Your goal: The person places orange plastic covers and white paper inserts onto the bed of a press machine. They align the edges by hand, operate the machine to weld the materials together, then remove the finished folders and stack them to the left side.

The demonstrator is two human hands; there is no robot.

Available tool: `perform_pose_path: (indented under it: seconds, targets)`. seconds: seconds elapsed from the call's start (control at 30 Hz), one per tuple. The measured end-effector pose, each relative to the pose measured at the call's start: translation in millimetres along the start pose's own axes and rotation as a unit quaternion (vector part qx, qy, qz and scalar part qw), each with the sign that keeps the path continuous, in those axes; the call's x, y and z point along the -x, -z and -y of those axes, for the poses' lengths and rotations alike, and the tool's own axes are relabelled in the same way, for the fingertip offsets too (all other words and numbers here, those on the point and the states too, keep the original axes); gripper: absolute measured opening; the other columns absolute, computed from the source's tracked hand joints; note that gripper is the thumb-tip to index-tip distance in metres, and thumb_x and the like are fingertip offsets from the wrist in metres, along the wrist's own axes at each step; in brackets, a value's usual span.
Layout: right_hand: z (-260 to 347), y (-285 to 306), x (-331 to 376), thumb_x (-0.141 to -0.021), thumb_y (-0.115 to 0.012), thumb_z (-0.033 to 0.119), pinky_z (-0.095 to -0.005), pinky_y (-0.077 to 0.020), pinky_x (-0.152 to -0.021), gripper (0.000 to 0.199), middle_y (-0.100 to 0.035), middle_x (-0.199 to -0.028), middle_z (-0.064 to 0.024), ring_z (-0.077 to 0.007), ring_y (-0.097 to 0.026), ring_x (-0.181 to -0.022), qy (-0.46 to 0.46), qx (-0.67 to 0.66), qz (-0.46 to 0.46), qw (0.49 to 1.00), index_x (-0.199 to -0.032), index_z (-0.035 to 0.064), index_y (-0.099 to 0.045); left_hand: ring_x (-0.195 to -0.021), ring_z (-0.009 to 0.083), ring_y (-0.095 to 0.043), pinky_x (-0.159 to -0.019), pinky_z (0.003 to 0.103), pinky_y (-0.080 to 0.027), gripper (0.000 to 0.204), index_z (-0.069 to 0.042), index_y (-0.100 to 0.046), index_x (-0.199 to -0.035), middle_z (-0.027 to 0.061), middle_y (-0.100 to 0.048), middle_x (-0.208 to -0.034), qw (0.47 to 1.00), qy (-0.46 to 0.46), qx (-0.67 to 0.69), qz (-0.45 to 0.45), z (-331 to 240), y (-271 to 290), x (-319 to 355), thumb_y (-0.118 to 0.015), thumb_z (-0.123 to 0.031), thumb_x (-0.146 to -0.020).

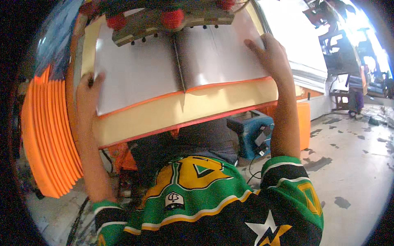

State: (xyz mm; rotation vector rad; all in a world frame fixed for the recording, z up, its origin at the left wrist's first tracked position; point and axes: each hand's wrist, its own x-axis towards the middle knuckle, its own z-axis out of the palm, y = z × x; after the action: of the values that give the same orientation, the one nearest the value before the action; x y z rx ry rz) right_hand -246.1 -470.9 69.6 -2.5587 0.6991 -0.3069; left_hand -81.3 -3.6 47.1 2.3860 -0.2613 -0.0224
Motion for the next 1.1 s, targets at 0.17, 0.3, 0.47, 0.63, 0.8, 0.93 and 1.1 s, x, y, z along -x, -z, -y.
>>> perform_pose_path:
  seconds: [0.17,0.3,0.47,0.63,0.8,0.93,1.1]
  targets:
    - [-14,-8,39,-0.099,-0.069,0.046,-0.0553,-0.0503,-0.075,0.047,-0.068,-0.088,-0.0281,-0.0507,-0.066,-0.087,0.032,0.021,-0.053,0.998,-0.099,0.0001,-0.061,-0.074,0.0203,-0.045,-0.071,0.037,-0.044,0.045,0.003,-0.052,-0.087,0.008,-0.047,-0.079,0.991,-0.057,-0.116,-0.046,-11,2,43,-0.069,-0.035,-0.104]
    - [-6,-26,46,-0.102,-0.064,0.043,-0.0581,-0.0493,-0.072,0.039,-0.069,-0.086,-0.0258,-0.0516,-0.066,-0.086,0.033,0.04,-0.138,0.989,-0.096,0.0047,-0.06,-0.074,0.02,-0.041,-0.07,0.037,-0.041,0.044,0.002,-0.048,-0.084,0.006,-0.041,-0.079,0.985,-0.081,-0.119,-0.093,-4,-9,51,-0.067,-0.032,-0.105]
    - [-13,-36,47,-0.103,-0.062,0.043,-0.057,-0.0502,-0.071,0.038,-0.069,-0.085,-0.0239,-0.0495,-0.066,-0.084,0.038,0.018,-0.194,0.98,-0.095,0.0064,-0.06,-0.074,0.0185,-0.04,-0.07,0.035,-0.04,0.042,-0.001,-0.049,-0.085,0.0043,-0.042,-0.077,0.989,-0.037,-0.067,-0.125,11,-16,48,-0.067,-0.032,-0.106]
    - [-8,-33,48,-0.103,-0.063,0.039,-0.0569,-0.0494,-0.07,0.037,-0.069,-0.084,-0.0224,-0.048,-0.066,-0.082,0.037,-0.025,-0.2,0.979,-0.093,0.0041,-0.06,-0.073,0.0164,-0.039,-0.069,0.033,-0.039,0.042,-0.002,-0.049,-0.084,0.0019,-0.04,-0.076,0.989,-0.017,-0.06,-0.13,23,-13,48,-0.066,-0.033,-0.106]
    - [-14,-35,47,-0.103,-0.065,0.036,-0.0561,-0.049,-0.069,0.035,-0.069,-0.083,-0.0227,-0.0472,-0.066,-0.08,0.061,-0.068,-0.229,0.969,-0.091,0.0025,-0.061,-0.073,0.0135,-0.038,-0.067,0.03,-0.037,0.041,-0.005,-0.05,-0.083,-0.0009,-0.041,-0.076,0.987,-0.016,-0.074,-0.143,12,-15,50,-0.065,-0.035,-0.107]
    - [-14,-34,47,-0.102,-0.067,0.034,-0.055,-0.049,-0.068,0.034,-0.069,-0.083,-0.023,-0.0472,-0.066,-0.077,0.076,-0.08,-0.253,0.961,-0.091,0.0019,-0.063,-0.073,0.0119,-0.038,-0.066,0.029,-0.036,0.041,-0.005,-0.051,-0.083,-0.0016,-0.041,-0.076,0.988,-0.007,-0.056,-0.141,11,-16,51,-0.066,-0.034,-0.106]
    - [-11,-32,48,-0.101,-0.068,0.032,-0.0508,-0.0524,-0.07,0.03,-0.07,-0.082,-0.0216,-0.0448,-0.069,-0.078,0.061,-0.092,-0.235,0.966,-0.095,0.0025,-0.066,-0.073,0.0135,-0.04,-0.067,0.03,-0.037,0.041,-0.003,-0.052,-0.081,0.0003,-0.043,-0.076,0.986,-0.021,-0.061,-0.153,10,-14,57,-0.068,-0.033,-0.105]
